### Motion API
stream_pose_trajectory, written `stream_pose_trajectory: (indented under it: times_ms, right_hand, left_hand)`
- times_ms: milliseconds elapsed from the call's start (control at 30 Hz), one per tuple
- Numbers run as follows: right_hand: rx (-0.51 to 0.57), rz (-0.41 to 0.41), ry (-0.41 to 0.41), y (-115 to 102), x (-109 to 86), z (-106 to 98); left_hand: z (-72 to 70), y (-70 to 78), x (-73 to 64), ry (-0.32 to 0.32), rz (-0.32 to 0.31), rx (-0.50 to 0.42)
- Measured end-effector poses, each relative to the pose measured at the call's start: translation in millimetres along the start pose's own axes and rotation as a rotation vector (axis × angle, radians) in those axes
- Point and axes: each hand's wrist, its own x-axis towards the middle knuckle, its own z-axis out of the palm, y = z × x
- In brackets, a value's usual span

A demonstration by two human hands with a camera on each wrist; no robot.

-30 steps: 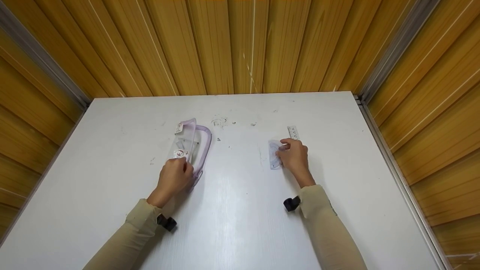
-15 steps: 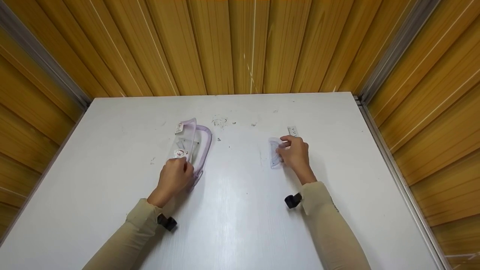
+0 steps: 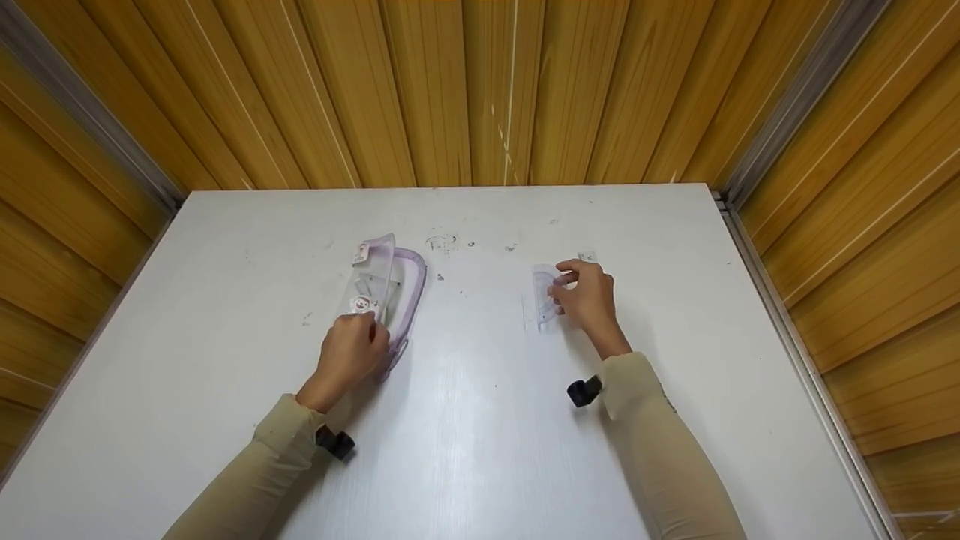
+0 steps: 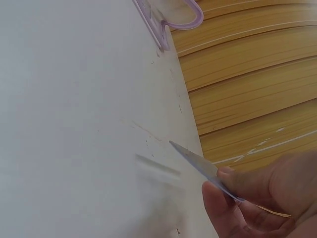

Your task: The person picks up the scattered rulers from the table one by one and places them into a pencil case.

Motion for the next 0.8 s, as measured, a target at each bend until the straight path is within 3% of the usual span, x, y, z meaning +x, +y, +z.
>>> stream_pose_trajectory:
  times_ms: [467, 800]
  right_hand:
    - [-0.005, -0.023, -0.004, -5.5, 4.3, 0.2]
    - [0.021, -0.031, -0.013, -7.1, 6.8, 2.6]
  left_hand:
    - [1.1, -0.9, 0.5, 0.009, 0.015, 0.017]
    - [-0.3, 1.3, 1.5, -0.003, -0.014, 0.014]
